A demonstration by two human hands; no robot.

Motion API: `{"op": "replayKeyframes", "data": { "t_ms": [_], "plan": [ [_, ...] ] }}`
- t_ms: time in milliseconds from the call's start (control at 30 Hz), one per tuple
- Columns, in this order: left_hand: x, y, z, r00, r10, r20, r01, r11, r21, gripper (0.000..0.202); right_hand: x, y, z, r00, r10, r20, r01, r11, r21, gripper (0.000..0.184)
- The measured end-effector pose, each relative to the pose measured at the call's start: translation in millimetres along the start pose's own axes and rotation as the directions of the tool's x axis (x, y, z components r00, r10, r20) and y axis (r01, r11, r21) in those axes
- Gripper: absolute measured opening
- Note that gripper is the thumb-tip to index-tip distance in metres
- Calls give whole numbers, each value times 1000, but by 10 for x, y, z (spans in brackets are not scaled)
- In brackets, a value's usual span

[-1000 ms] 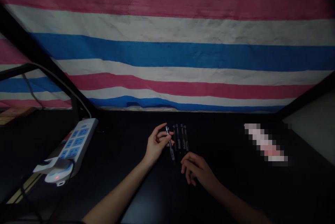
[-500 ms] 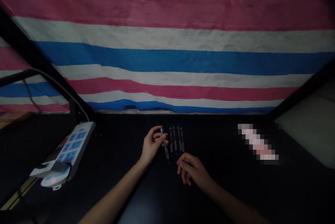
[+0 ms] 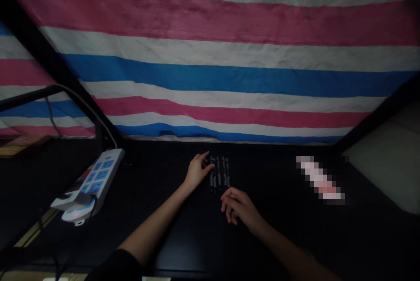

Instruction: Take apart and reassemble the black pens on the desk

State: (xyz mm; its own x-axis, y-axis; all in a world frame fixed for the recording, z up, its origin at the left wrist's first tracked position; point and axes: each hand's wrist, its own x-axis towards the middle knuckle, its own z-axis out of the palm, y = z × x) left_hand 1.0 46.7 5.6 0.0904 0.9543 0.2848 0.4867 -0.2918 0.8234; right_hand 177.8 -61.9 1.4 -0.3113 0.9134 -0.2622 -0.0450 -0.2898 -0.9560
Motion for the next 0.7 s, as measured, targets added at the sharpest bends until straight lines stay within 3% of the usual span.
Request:
{"op": "replayKeyframes", "data": {
  "t_ms": [100, 200, 300, 400, 567, 700],
  "plan": [
    [-237, 71, -256, 999, 42, 3, -42, 994, 104, 32, -11, -1, -4, 1000, 2, 2, -2, 1000, -8, 31],
    [-557, 52, -728, 996, 20, -86, 3, 966, 257, 22, -31, -26, 1, 1000, 5, 4, -5, 1000, -18, 31],
    [-875, -100, -1227, 960, 0, -278, 194, 719, 668, 28, -43, -52, 9, 1000, 12, 6, -12, 999, -30, 31],
    [-1098, -303, -1551, 921, -32, -388, 342, 545, 766, 47, -40, -57, 13, 1000, 12, 6, -11, 999, -38, 29],
    [-1158, -449, -1687, 896, -211, -390, 435, 590, 680, 47, -30, -47, 8, 1000, 3, 4, -3, 999, -44, 27],
    [-1096, -450, -1710, 920, -240, -309, 392, 599, 698, 35, -30, -55, 3, 1000, 4, 4, -3, 999, -48, 25]
  ]
}}
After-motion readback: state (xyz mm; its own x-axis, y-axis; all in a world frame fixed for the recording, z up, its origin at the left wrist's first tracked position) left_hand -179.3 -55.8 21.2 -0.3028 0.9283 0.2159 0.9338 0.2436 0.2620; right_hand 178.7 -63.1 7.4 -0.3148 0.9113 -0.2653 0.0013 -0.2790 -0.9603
